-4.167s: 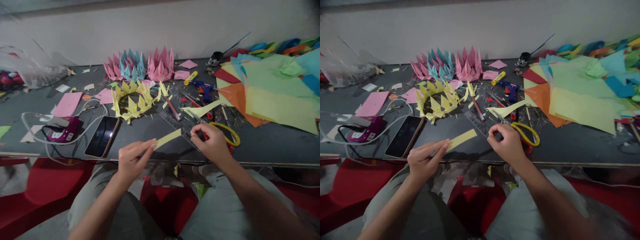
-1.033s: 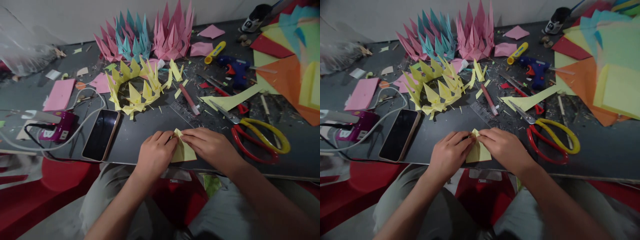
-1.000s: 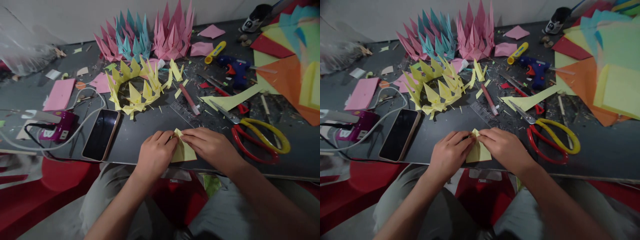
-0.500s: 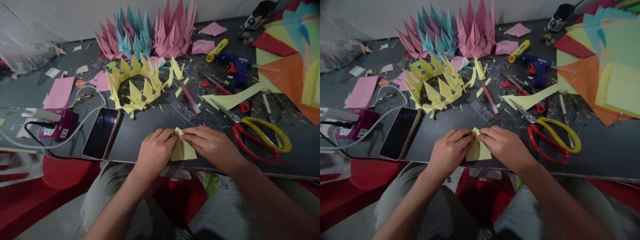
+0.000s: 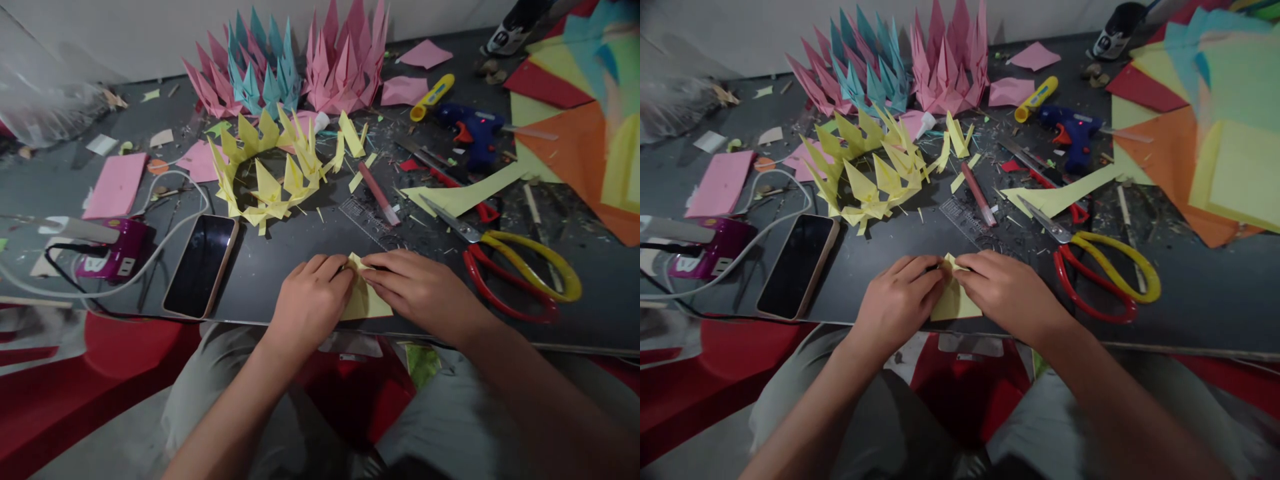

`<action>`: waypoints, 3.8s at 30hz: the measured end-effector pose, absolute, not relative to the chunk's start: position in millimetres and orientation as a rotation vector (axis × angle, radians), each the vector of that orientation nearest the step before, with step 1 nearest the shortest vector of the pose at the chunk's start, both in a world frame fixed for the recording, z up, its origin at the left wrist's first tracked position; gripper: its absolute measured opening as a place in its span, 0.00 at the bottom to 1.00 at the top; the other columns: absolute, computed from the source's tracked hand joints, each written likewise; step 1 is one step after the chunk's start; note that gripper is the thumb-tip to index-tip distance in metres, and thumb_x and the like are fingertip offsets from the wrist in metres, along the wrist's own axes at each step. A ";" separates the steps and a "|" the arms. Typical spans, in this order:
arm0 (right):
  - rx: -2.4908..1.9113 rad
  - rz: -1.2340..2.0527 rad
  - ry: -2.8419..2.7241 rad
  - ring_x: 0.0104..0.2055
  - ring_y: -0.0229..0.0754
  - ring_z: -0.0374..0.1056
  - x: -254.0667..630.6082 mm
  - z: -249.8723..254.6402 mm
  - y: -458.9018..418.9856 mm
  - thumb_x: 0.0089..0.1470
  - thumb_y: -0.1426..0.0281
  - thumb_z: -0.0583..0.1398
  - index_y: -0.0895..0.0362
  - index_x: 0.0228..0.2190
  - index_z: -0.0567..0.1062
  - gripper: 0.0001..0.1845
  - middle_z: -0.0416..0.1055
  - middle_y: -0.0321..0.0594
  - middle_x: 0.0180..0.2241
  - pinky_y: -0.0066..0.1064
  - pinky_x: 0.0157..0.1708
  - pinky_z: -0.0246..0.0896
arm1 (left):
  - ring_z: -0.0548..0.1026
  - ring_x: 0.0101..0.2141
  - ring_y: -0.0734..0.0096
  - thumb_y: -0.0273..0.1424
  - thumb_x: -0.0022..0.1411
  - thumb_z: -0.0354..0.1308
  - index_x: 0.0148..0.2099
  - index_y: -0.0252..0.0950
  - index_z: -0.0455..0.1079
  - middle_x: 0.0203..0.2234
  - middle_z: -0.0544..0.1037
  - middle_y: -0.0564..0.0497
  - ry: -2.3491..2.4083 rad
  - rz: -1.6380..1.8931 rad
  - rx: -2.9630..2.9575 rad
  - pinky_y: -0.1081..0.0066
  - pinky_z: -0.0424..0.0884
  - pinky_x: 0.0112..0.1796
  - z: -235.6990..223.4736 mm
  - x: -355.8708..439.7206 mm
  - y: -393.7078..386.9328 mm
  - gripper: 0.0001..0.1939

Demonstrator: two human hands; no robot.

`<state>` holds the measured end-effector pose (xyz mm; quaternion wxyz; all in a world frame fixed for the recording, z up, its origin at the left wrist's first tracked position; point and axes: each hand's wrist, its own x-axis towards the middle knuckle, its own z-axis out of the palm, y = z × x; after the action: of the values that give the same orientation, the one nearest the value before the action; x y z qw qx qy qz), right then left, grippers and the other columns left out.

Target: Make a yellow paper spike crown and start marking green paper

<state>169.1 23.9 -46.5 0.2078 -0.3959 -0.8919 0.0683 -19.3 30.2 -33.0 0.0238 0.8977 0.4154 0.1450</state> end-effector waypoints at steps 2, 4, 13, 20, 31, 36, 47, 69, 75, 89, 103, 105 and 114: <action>-1.077 0.192 -2.475 0.42 0.44 0.68 168.6 -46.1 24.3 0.57 0.75 0.51 0.61 0.38 0.75 0.13 0.73 0.46 0.41 0.37 0.41 0.66 | 0.72 0.36 0.68 0.28 0.63 0.49 0.38 0.34 0.70 0.39 0.76 0.50 1.272 0.441 2.786 0.68 0.70 0.36 -34.2 -18.8 30.5 0.09; -1.068 0.202 -2.457 0.42 0.44 0.67 168.0 -45.6 24.5 0.57 0.75 0.51 0.61 0.37 0.75 0.13 0.74 0.45 0.41 0.37 0.41 0.66 | 0.72 0.38 0.68 0.27 0.63 0.48 0.40 0.33 0.69 0.41 0.76 0.50 1.239 0.433 2.795 0.69 0.70 0.37 -35.4 -18.2 31.1 0.09; -1.277 0.235 -2.468 0.43 0.45 0.67 159.4 -33.8 18.7 0.56 0.72 0.52 0.60 0.38 0.75 0.13 0.74 0.42 0.42 0.37 0.39 0.62 | 0.69 0.48 0.63 0.26 0.60 0.50 0.46 0.30 0.67 0.47 0.73 0.47 1.337 0.283 2.789 0.63 0.67 0.44 -27.7 -5.1 22.8 0.13; -1.437 0.094 -2.448 0.31 0.43 0.69 165.5 -23.5 4.1 0.58 0.68 0.52 0.56 0.30 0.78 0.15 0.78 0.36 0.32 0.37 0.31 0.54 | 0.65 0.52 0.61 0.31 0.62 0.46 0.53 0.31 0.63 0.53 0.68 0.46 1.354 0.199 2.763 0.59 0.62 0.50 -28.7 -7.8 12.1 0.18; -1.462 0.206 -2.296 0.33 0.37 0.69 157.5 -41.4 17.1 0.58 0.70 0.52 0.57 0.33 0.76 0.12 0.75 0.38 0.31 0.28 0.32 0.56 | 0.65 0.51 0.61 0.29 0.63 0.43 0.55 0.30 0.63 0.49 0.71 0.46 1.449 0.164 2.837 0.56 0.60 0.52 -29.1 -5.3 2.4 0.20; -1.529 0.105 -2.410 0.31 0.37 0.67 148.9 -43.7 20.8 0.59 0.71 0.51 0.54 0.46 0.72 0.16 0.72 0.37 0.31 0.28 0.28 0.53 | 0.65 0.52 0.61 0.29 0.63 0.44 0.56 0.31 0.61 0.51 0.70 0.47 1.487 0.108 2.820 0.56 0.59 0.52 -28.6 -3.7 0.1 0.20; -1.621 0.166 -2.397 0.28 0.36 0.64 147.5 -40.3 24.0 0.56 0.72 0.52 0.51 0.47 0.71 0.18 0.68 0.35 0.28 0.28 0.25 0.52 | 0.72 0.42 0.61 0.29 0.62 0.47 0.44 0.32 0.70 0.40 0.77 0.46 1.592 0.224 2.677 0.52 0.57 0.52 -11.2 -15.1 -4.6 0.13; -1.169 0.255 -2.431 0.43 0.43 0.66 171.9 -49.4 17.4 0.57 0.77 0.51 0.59 0.43 0.74 0.15 0.73 0.43 0.45 0.38 0.43 0.66 | 0.69 0.49 0.66 0.29 0.64 0.48 0.49 0.35 0.68 0.49 0.72 0.50 0.988 0.396 2.679 0.64 0.69 0.46 -37.7 -38.7 41.0 0.13; -1.192 0.297 -2.412 0.43 0.42 0.66 171.5 -49.9 17.3 0.56 0.79 0.51 0.56 0.45 0.73 0.18 0.72 0.40 0.45 0.38 0.44 0.66 | 0.67 0.51 0.66 0.27 0.64 0.48 0.53 0.35 0.65 0.51 0.70 0.48 0.964 0.327 2.764 0.63 0.68 0.47 -35.4 -40.7 37.5 0.16; -1.176 0.254 -2.411 0.42 0.42 0.67 171.0 -49.8 18.0 0.54 0.82 0.50 0.57 0.43 0.74 0.20 0.73 0.40 0.44 0.38 0.43 0.66 | 0.67 0.51 0.65 0.26 0.64 0.48 0.53 0.34 0.66 0.52 0.69 0.46 0.976 0.288 2.823 0.64 0.69 0.45 -35.4 -39.5 35.9 0.16; -1.138 0.207 -2.421 0.42 0.43 0.66 169.9 -49.0 17.5 0.55 0.80 0.51 0.60 0.41 0.74 0.16 0.73 0.42 0.44 0.37 0.43 0.66 | 0.67 0.51 0.64 0.26 0.63 0.48 0.52 0.34 0.66 0.52 0.70 0.47 0.971 0.273 2.847 0.63 0.69 0.45 -33.4 -37.6 35.4 0.15; -1.152 0.237 -2.425 0.43 0.43 0.65 170.2 -49.7 17.2 0.54 0.81 0.51 0.60 0.42 0.74 0.17 0.72 0.42 0.45 0.37 0.44 0.65 | 0.67 0.51 0.64 0.26 0.64 0.48 0.51 0.34 0.67 0.52 0.69 0.46 0.975 0.256 2.845 0.63 0.68 0.46 -32.8 -36.7 35.9 0.15; -1.142 0.237 -2.417 0.44 0.43 0.65 170.5 -50.5 18.7 0.56 0.79 0.51 0.62 0.41 0.74 0.15 0.72 0.43 0.44 0.36 0.44 0.64 | 0.69 0.49 0.64 0.27 0.63 0.50 0.49 0.32 0.68 0.49 0.72 0.48 0.935 0.352 2.880 0.64 0.68 0.47 -34.9 -35.4 37.7 0.13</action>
<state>170.5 18.7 -50.5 0.2270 -0.4143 -0.8772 0.0861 -35.4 37.7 -34.9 0.0466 0.9437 0.3065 0.1153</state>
